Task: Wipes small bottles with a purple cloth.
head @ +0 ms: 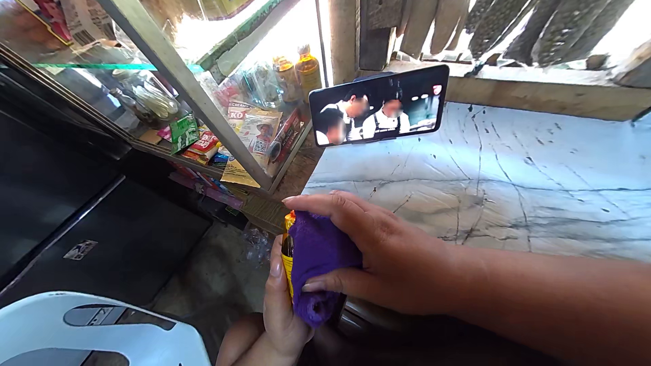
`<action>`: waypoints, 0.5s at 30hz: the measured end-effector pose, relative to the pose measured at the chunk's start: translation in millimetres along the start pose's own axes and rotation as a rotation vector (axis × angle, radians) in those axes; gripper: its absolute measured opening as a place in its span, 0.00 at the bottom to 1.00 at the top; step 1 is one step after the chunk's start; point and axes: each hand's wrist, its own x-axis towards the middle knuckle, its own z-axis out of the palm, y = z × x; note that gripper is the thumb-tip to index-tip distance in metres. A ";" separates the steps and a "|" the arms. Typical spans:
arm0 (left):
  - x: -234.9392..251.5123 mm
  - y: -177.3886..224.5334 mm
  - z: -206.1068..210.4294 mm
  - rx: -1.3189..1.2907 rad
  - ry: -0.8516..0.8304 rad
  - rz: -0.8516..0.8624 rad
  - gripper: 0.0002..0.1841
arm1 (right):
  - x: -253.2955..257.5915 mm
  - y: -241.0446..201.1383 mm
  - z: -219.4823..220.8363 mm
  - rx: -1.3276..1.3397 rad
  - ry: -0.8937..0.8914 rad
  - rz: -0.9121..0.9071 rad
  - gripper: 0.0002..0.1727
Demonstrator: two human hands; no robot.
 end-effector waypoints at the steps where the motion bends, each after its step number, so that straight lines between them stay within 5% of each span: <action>1: -0.5 -1.0 -0.3 0.031 0.004 0.012 0.22 | 0.2 0.2 -0.4 0.009 0.002 0.001 0.38; 15: -5.6 -9.9 -7.4 0.247 -0.059 0.064 0.25 | 1.7 1.9 -2.5 0.081 0.042 0.018 0.27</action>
